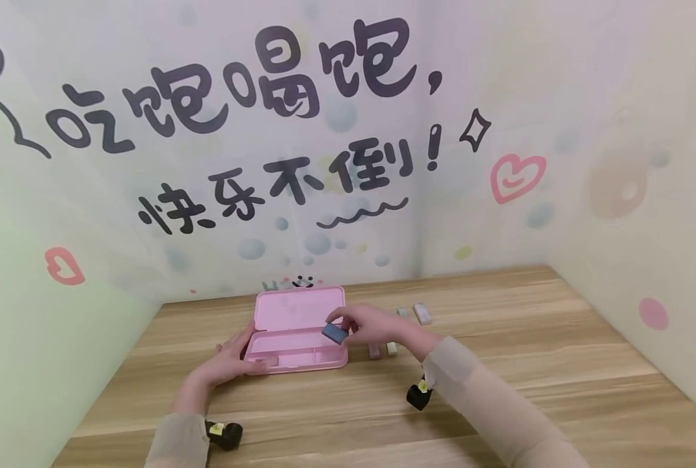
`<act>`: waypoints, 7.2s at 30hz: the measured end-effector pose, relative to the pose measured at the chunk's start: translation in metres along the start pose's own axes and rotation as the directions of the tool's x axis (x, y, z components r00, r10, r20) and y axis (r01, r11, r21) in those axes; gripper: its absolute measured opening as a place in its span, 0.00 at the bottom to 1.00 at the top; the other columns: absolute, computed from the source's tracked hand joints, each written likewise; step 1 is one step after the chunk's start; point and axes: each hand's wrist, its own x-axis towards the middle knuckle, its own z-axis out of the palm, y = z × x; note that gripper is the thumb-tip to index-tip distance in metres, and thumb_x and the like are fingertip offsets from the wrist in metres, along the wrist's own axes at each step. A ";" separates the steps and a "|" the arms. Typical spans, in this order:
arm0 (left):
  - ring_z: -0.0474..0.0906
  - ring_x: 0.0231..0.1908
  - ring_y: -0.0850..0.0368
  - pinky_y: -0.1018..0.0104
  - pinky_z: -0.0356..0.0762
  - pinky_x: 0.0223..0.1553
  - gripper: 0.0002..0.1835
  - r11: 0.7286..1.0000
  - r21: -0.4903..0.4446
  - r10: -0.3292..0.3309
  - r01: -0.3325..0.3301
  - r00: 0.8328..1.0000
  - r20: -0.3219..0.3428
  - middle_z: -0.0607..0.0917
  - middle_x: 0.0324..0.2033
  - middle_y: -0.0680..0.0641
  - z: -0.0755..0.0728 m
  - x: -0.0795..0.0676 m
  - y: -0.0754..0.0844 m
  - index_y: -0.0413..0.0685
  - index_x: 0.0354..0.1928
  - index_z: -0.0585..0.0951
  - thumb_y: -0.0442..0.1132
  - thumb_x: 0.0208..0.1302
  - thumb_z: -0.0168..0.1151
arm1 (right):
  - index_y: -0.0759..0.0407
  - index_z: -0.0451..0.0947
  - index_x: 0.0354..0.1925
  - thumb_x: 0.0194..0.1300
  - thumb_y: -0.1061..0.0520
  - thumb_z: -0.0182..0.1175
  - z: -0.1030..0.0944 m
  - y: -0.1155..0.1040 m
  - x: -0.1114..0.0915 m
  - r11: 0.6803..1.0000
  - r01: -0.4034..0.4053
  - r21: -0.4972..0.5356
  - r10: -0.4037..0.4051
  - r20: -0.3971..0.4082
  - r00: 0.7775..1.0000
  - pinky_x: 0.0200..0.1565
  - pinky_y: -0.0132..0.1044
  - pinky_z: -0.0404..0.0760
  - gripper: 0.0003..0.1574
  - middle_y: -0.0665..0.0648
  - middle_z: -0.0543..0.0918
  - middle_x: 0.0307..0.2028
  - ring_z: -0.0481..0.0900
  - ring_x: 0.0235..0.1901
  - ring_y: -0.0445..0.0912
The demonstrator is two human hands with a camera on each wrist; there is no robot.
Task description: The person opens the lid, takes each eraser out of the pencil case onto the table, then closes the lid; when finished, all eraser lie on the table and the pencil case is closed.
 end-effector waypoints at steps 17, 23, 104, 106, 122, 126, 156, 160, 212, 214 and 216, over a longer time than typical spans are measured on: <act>0.35 0.72 0.32 0.33 0.25 0.65 0.62 1.000 0.021 -0.008 0.007 1.000 0.018 0.45 0.74 0.33 0.000 0.001 -0.002 0.46 0.77 0.39 0.58 0.53 0.70 | 0.53 0.74 0.48 0.51 0.53 0.75 -0.009 0.027 -0.051 0.998 -0.039 0.043 0.046 -0.177 0.983 0.29 0.32 0.73 0.28 0.46 0.79 0.27 0.72 0.26 0.40; 0.35 0.72 0.32 0.32 0.25 0.65 0.61 1.000 0.025 -0.004 0.003 1.000 0.021 0.45 0.74 0.33 0.000 0.002 -0.003 0.45 0.77 0.40 0.58 0.54 0.70 | 0.54 0.74 0.45 0.49 0.52 0.75 -0.013 0.034 -0.066 0.996 -0.070 0.046 0.079 -0.229 0.970 0.28 0.32 0.73 0.27 0.46 0.78 0.26 0.72 0.25 0.40; 0.35 0.71 0.29 0.29 0.24 0.63 0.63 0.999 0.015 0.035 -0.035 0.999 0.010 0.45 0.73 0.31 0.000 -0.002 -0.005 0.41 0.76 0.40 0.55 0.51 0.72 | 0.52 0.80 0.51 0.59 0.53 0.69 -0.007 0.005 -0.002 0.993 -0.076 -0.086 0.075 -0.014 0.997 0.32 0.35 0.75 0.20 0.45 0.78 0.31 0.74 0.30 0.41; 0.35 0.71 0.29 0.30 0.24 0.63 0.63 0.999 0.019 0.033 -0.034 0.999 0.013 0.45 0.73 0.31 0.000 -0.002 -0.006 0.41 0.76 0.40 0.55 0.51 0.72 | 0.50 0.80 0.51 0.59 0.54 0.69 -0.004 0.000 0.010 0.994 -0.040 -0.097 0.043 0.021 0.999 0.34 0.33 0.75 0.20 0.45 0.78 0.32 0.74 0.32 0.40; 0.38 0.71 0.30 0.30 0.26 0.64 0.62 0.999 0.032 0.029 -0.029 1.000 0.002 0.48 0.73 0.32 0.000 -0.002 -0.009 0.41 0.76 0.43 0.56 0.51 0.72 | 0.48 0.79 0.58 0.58 0.57 0.70 0.021 -0.037 0.072 0.935 0.193 -0.297 -0.151 0.160 0.976 0.41 0.27 0.70 0.28 0.52 0.80 0.40 0.73 0.37 0.39; 0.39 0.71 0.30 0.30 0.26 0.64 0.62 0.999 0.039 0.032 -0.032 0.999 0.002 0.49 0.73 0.33 0.000 0.000 -0.011 0.42 0.76 0.43 0.57 0.51 0.72 | 0.45 0.79 0.58 0.58 0.55 0.70 0.031 -0.042 0.080 0.936 0.177 -0.304 -0.135 0.155 0.979 0.42 0.26 0.71 0.28 0.52 0.79 0.43 0.75 0.41 0.40; 0.40 0.72 0.32 0.30 0.26 0.63 0.62 0.997 0.049 0.059 -0.058 0.998 -0.012 0.50 0.73 0.33 -0.002 0.000 -0.008 0.42 0.76 0.44 0.55 0.50 0.74 | 0.30 0.78 0.58 0.65 0.54 0.64 0.070 -0.054 0.110 0.861 0.175 -0.478 -0.091 0.193 0.977 0.50 0.30 0.72 0.26 0.51 0.75 0.50 0.72 0.44 0.38; 0.40 0.72 0.33 0.29 0.26 0.63 0.62 0.997 0.045 0.065 -0.064 0.998 -0.010 0.50 0.73 0.33 -0.002 0.000 -0.008 0.42 0.76 0.44 0.55 0.50 0.73 | 0.26 0.76 0.59 0.67 0.54 0.61 0.074 -0.055 0.112 0.841 0.179 -0.510 -0.091 0.193 0.977 0.52 0.31 0.72 0.27 0.52 0.75 0.53 0.72 0.47 0.38; 0.39 0.71 0.31 0.31 0.26 0.64 0.63 0.998 0.029 0.054 -0.054 0.998 -0.012 0.49 0.73 0.32 -0.002 0.003 -0.012 0.40 0.76 0.43 0.54 0.49 0.74 | 0.46 0.73 0.59 0.61 0.62 0.66 0.028 -0.049 0.091 0.930 0.189 -0.314 -0.121 0.225 0.967 0.40 0.27 0.72 0.29 0.45 0.78 0.33 0.75 0.35 0.38; 0.39 0.71 0.30 0.30 0.26 0.64 0.63 0.998 0.032 0.056 -0.056 0.998 -0.010 0.49 0.73 0.31 -0.001 0.002 -0.012 0.40 0.76 0.43 0.54 0.50 0.74 | 0.47 0.73 0.59 0.61 0.62 0.66 0.024 -0.048 0.087 0.934 0.192 -0.302 -0.128 0.220 0.967 0.40 0.27 0.72 0.29 0.45 0.78 0.34 0.75 0.35 0.38; 0.39 0.71 0.30 0.30 0.27 0.64 0.63 0.998 0.037 0.058 -0.057 0.998 -0.010 0.49 0.73 0.31 -0.001 0.002 -0.011 0.40 0.76 0.43 0.54 0.50 0.74 | 0.48 0.73 0.59 0.61 0.62 0.66 0.021 -0.045 0.083 0.938 0.195 -0.285 -0.136 0.212 0.968 0.40 0.27 0.73 0.28 0.45 0.78 0.35 0.76 0.36 0.39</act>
